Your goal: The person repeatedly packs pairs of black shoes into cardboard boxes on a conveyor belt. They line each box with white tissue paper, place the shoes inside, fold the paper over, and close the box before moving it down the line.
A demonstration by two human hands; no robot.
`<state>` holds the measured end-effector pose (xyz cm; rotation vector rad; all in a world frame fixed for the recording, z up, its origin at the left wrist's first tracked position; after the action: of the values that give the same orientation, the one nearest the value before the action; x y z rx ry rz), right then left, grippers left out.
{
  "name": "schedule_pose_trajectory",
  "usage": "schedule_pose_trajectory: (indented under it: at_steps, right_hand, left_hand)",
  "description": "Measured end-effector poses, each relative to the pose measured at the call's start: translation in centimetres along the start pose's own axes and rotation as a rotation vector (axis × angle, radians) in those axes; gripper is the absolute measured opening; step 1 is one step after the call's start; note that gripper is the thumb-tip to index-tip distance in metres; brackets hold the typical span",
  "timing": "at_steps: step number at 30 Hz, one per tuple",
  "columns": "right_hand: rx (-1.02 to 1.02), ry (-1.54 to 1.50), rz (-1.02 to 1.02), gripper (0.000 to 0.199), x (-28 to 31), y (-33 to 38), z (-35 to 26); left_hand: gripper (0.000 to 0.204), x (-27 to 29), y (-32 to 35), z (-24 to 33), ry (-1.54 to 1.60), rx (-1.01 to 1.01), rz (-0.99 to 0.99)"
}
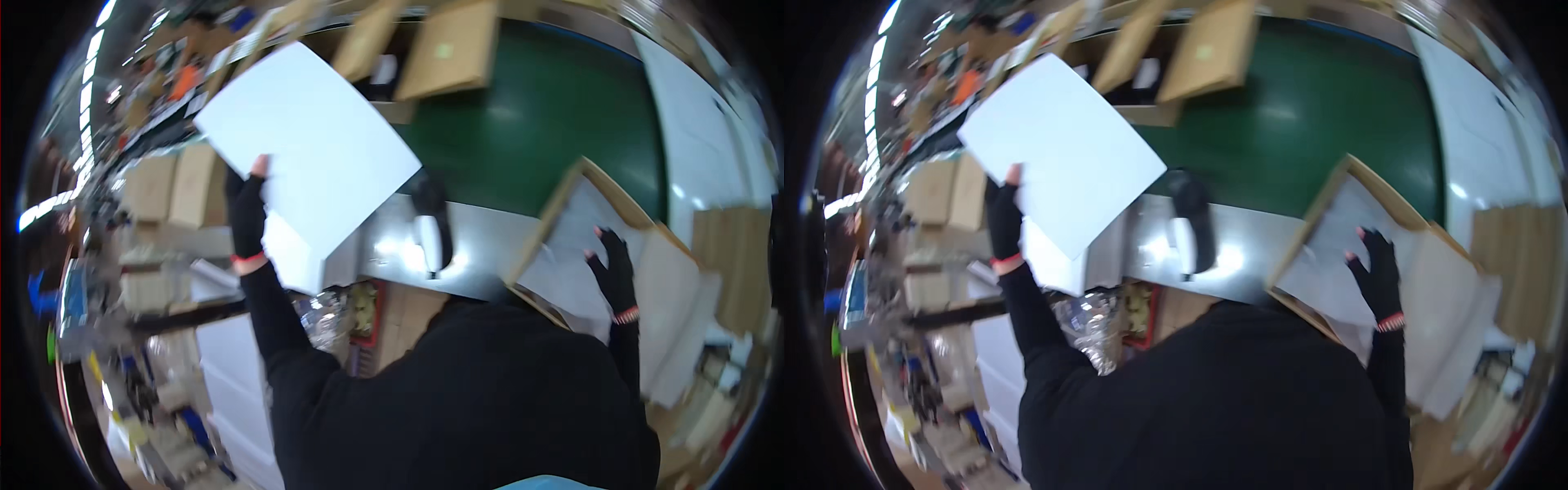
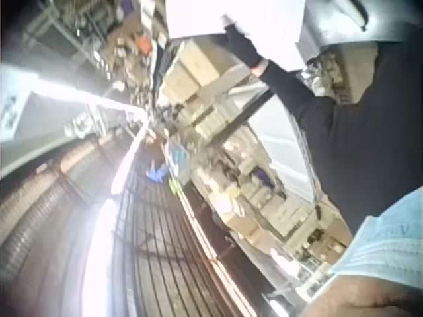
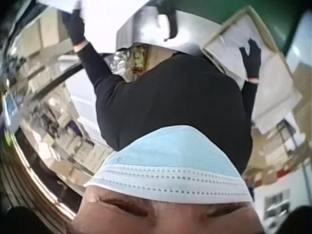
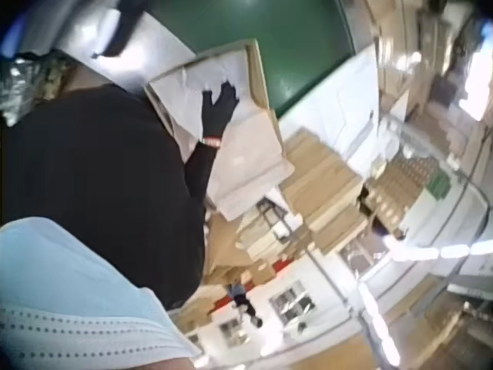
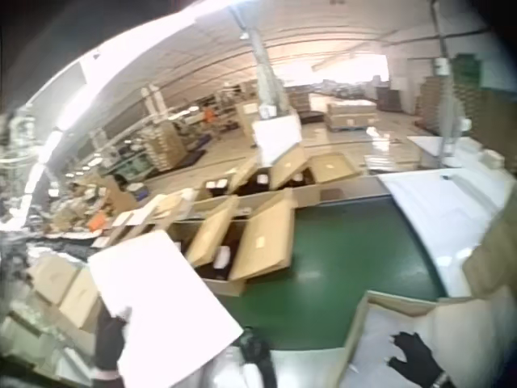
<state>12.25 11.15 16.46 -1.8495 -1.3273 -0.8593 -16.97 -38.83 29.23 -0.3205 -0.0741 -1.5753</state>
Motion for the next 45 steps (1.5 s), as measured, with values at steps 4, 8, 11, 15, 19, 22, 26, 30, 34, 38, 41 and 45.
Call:
schedule_pose_trajectory:
  at_steps: [4,8,11,15,19,22,26,30,34,38,41,45]
  right_hand:
    - [-0.182,0.124,0.131,0.049,-0.3,2.1,5.5]
    - [-0.309,0.128,0.155,0.05,-0.6,2.7,8.0]
    - [-0.37,0.131,0.222,0.05,-0.9,4.9,8.8]
    - [-0.51,0.113,0.328,0.049,-1.1,8.6,10.3]
    - [-0.544,0.169,0.499,0.047,-0.3,11.0,12.5]
    - [-0.504,0.296,0.655,0.049,1.6,11.7,14.0]
    - [-0.59,0.594,0.764,0.057,3.8,15.5,19.0]
    - [-0.793,0.94,0.373,0.061,2.9,15.5,17.0]
    - [-1.276,1.096,-0.064,0.078,-0.1,13.5,16.7]
    - [-1.135,1.077,0.076,0.071,-2.0,15.9,21.8]
    - [-0.785,0.948,0.273,0.047,-0.9,16.4,21.8]
    - [-0.729,0.393,0.669,0.034,2.2,15.4,18.7]
  left_hand:
    - [0.041,-15.6,3.8,-1.8,-0.06,-0.042,-0.385]
    - [0.048,-33.8,9.4,-10.2,-0.123,-0.267,-0.834]
    - [0.055,-42.3,13.0,-16.9,-0.257,-0.343,-0.975]
    - [0.054,-43.6,11.3,-15.1,-0.282,-0.239,-1.053]
    - [0.061,-46.3,12.9,-16.6,-0.098,-0.332,-1.024]
    - [0.081,-48.3,15.2,-18.3,-0.393,-0.152,-1.058]
    - [0.093,-42.3,10.9,-14.0,-0.636,-0.56,-0.855]
    - [0.1,-30.9,4.9,-13.6,-1.397,-0.57,-0.943]
    - [0.103,-21.7,3.5,-19.6,-1.607,-0.247,-1.346]
    - [0.095,-16.7,-1.1,-22.9,-1.149,0.154,-1.502]
    - [0.085,-15.8,-2.2,-21.3,-0.786,0.17,-1.271]
    - [0.074,-24.5,1.0,-10.5,-0.087,0.245,-1.426]
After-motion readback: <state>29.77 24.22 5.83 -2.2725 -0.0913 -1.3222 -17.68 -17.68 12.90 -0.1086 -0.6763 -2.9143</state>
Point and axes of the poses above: each hand's wrist, its own y-axis away from the middle knuckle, its own x-axis out of the back of the hand, z = x × y, the point moved 2 cm from there along -y, towards the middle knuckle, and after that the axes turned 4 degrees about -y, right-handed, at the moved point
